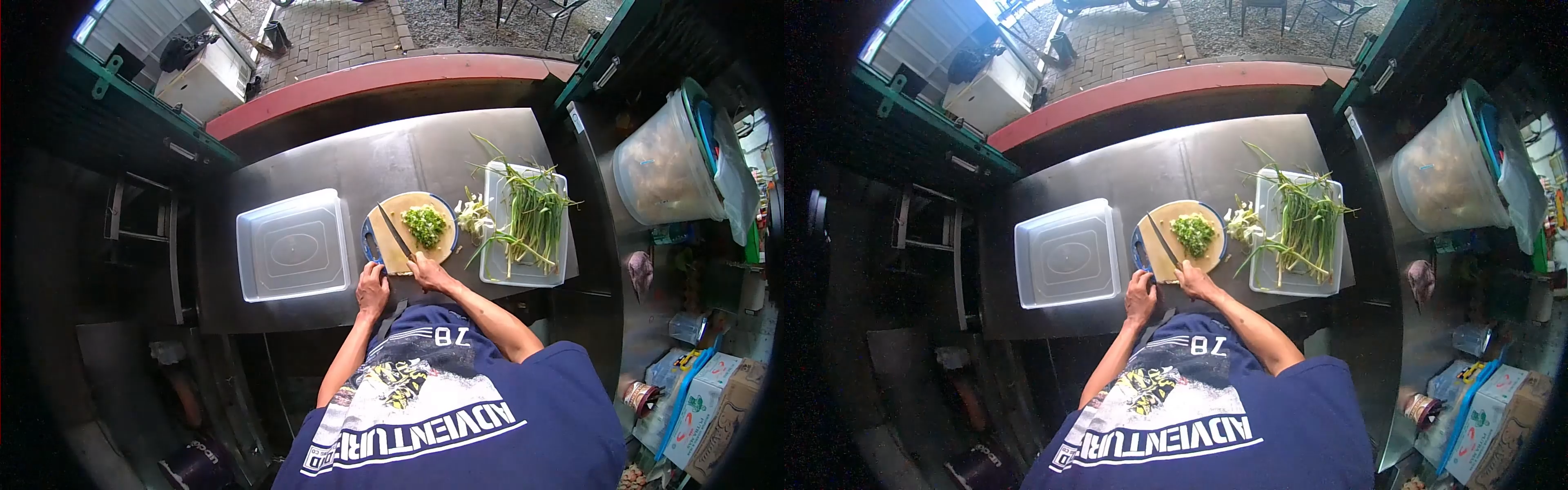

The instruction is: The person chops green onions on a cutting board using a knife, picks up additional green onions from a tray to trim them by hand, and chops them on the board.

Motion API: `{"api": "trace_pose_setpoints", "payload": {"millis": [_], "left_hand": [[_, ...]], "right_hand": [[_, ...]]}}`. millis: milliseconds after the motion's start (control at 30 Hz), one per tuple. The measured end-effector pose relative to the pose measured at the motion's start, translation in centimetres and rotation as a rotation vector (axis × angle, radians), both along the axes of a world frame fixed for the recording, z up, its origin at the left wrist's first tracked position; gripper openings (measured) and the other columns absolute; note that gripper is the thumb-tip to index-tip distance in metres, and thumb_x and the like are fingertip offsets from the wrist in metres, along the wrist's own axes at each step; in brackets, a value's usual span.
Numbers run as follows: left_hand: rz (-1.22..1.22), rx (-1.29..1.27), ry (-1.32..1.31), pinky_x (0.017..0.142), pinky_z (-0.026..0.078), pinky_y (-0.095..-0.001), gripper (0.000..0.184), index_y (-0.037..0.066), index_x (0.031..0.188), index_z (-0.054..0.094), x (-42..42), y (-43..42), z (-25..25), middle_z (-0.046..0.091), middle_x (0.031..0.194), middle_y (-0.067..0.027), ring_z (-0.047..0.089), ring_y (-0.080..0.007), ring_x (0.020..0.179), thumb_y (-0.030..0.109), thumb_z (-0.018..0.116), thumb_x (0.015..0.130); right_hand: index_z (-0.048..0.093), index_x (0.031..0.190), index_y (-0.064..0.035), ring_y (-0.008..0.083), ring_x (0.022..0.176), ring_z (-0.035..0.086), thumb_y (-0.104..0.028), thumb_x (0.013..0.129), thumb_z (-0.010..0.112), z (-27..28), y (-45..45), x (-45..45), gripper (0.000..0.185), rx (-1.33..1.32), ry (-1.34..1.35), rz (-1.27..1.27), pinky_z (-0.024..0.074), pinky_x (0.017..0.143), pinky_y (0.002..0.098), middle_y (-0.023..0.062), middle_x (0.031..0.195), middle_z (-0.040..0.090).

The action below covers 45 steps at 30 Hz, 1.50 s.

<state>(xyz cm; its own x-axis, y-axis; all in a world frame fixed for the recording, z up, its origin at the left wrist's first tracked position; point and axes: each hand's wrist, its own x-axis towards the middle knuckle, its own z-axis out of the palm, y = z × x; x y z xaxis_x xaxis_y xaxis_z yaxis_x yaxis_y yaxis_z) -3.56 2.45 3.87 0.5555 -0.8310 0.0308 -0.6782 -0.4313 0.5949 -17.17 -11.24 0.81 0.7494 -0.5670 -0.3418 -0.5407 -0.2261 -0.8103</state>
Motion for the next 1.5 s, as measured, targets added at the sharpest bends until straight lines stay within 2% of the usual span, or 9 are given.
{"api": "trace_pose_setpoints", "payload": {"millis": [167,533,667,733,1067,1133,1167,1267,1500], "left_hand": [[-0.003,0.004,0.004,0.089,0.047,-0.0392,0.029,0.006,0.107,0.06,0.0,0.0,0.0,0.055,0.116,-0.009,0.056,-0.0298,0.105,0.007,0.063,0.077],[0.004,0.007,0.03,0.091,0.046,-0.0396,0.03,0.004,0.106,0.061,0.0,-0.1,0.4,0.055,0.117,-0.0116,0.056,-0.0317,0.107,0.007,0.065,0.077],[-0.002,-0.005,-0.004,0.089,0.047,-0.0394,0.03,0.006,0.107,0.06,0.0,-0.1,0.1,0.055,0.117,-0.0083,0.056,-0.0295,0.106,0.007,0.064,0.077],[-0.002,-0.007,-0.006,0.089,0.047,-0.0398,0.03,0.005,0.107,0.06,0.0,0.0,-0.1,0.055,0.117,-0.0086,0.056,-0.0299,0.106,0.007,0.063,0.077],[-0.003,-0.001,0.006,0.089,0.047,-0.0406,0.031,0.005,0.108,0.06,-0.1,0.0,0.0,0.054,0.118,-0.0095,0.055,-0.0308,0.106,0.007,0.063,0.078],[-0.008,0.001,0.01,0.09,0.047,-0.0406,0.031,0.005,0.109,0.059,-0.1,0.1,-0.1,0.054,0.118,-0.0093,0.055,-0.0306,0.107,0.007,0.063,0.078],[-0.006,0.0,0.01,0.09,0.047,-0.0406,0.031,0.005,0.109,0.059,0.0,0.1,-0.1,0.054,0.118,-0.0093,0.055,-0.0306,0.107,0.007,0.063,0.078],[-0.007,-0.008,0.005,0.09,0.047,-0.0405,0.032,0.006,0.109,0.059,-0.1,0.0,0.0,0.054,0.118,-0.0091,0.055,-0.0305,0.107,0.007,0.063,0.078],[-0.002,0.011,0.013,0.09,0.046,-0.04,0.032,0.006,0.109,0.059,-0.2,0.0,0.2,0.054,0.119,-0.009,0.055,-0.0305,0.107,0.007,0.063,0.078]], "right_hand": [[0.041,0.104,0.0038,0.0319,0.05,0.061,-0.03,0.098,0.043,-1.2,0.1,-1.2,0.034,-0.043,-0.013,-0.058,0.0492,0.046,0.0422,0.0238,0.068,0.059],[0.041,0.096,-0.0016,0.0189,0.046,0.059,-0.031,0.096,0.044,3.5,-0.7,-2.7,0.029,0.36,0.015,-0.338,0.0486,0.038,0.0326,0.0085,0.058,0.054],[0.047,0.098,0.0004,0.0248,0.045,0.06,-0.033,0.095,0.045,3.3,-0.9,-4.0,0.033,0.375,0.029,-0.368,0.0499,0.044,0.0378,0.0163,0.063,0.059],[0.044,0.086,-0.0061,0.013,0.037,0.048,-0.033,0.096,0.044,2.6,-0.5,-4.3,0.029,0.361,-0.081,-0.403,0.0435,0.033,0.0297,0.0029,0.055,0.047],[0.05,0.093,-0.0053,0.009,0.038,0.045,-0.043,0.097,0.043,3.1,-1.2,-5.2,0.039,0.535,-0.157,-0.517,0.0416,0.033,0.0263,0.0016,0.053,0.045],[0.056,0.097,-0.0054,0.0416,0.065,0.062,-0.04,0.097,0.042,2.1,-1.7,-5.1,0.038,0.07,-0.075,-0.474,0.0502,0.061,0.0481,0.0202,0.07,0.063],[0.054,0.102,-0.0069,0.0497,0.085,0.058,-0.041,0.097,0.04,1.7,-1.7,-5.3,0.037,-0.081,-0.011,-0.474,0.0455,0.075,0.0546,0.0264,0.087,0.064],[0.051,0.105,-0.0069,0.0474,0.088,0.059,-0.04,0.097,0.038,3.7,-2.4,-5.5,0.036,-0.146,0.205,-0.462,0.045,0.074,0.0558,0.026,0.091,0.064],[0.045,0.107,-0.0053,0.0499,0.084,0.058,-0.036,0.098,0.04,2.9,-2.4,-6.1,0.032,-0.274,0.138,-0.515,0.0449,0.072,0.056,0.029,0.086,0.063]]}}
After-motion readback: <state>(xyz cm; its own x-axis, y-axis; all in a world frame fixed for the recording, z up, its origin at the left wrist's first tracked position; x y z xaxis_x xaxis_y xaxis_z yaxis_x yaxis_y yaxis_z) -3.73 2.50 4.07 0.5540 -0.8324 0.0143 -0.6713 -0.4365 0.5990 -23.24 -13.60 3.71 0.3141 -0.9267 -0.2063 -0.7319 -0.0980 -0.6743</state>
